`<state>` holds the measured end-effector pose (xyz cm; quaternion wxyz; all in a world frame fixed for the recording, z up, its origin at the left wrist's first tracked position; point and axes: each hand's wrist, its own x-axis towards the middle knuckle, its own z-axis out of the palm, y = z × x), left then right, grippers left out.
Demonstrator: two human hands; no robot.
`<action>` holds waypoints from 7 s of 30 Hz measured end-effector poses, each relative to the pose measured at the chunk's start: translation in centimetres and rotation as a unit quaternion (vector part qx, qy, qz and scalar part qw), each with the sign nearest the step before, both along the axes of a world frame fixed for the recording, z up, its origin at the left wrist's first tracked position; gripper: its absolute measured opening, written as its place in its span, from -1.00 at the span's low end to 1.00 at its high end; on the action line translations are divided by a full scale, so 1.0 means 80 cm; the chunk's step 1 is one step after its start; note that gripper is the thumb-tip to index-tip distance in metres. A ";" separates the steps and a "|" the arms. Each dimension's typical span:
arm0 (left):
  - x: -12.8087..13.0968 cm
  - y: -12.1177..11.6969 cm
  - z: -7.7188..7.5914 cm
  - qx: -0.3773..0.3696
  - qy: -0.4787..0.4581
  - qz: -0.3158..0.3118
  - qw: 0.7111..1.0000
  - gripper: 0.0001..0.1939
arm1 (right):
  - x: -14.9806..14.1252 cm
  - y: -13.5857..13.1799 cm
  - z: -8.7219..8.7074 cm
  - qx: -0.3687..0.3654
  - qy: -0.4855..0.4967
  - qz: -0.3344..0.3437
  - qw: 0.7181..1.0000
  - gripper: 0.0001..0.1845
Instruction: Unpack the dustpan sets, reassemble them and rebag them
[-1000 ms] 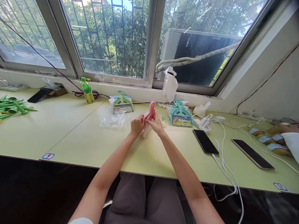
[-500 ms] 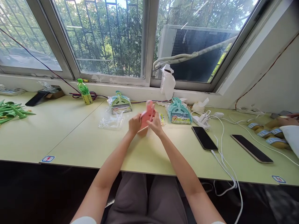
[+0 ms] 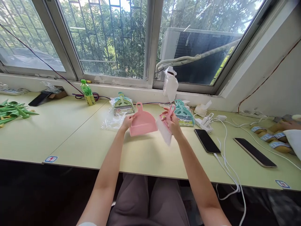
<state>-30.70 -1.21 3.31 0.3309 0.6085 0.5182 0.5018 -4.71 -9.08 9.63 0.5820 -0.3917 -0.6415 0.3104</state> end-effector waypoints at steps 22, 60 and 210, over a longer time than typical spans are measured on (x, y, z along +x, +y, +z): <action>-0.009 -0.009 -0.019 -0.004 0.374 -0.017 0.927 -0.59 | 0.045 0.001 -0.055 -0.158 -0.507 0.029 0.847 -0.47; -0.007 -0.011 -0.002 -0.100 0.399 0.034 0.911 -0.40 | 0.114 -0.005 -0.042 -0.124 -0.456 -0.165 0.866 -0.80; 0.096 -0.043 -0.029 0.485 0.532 -0.085 0.689 -0.74 | 0.039 -0.001 -0.079 -0.054 -0.385 -0.060 0.919 -0.79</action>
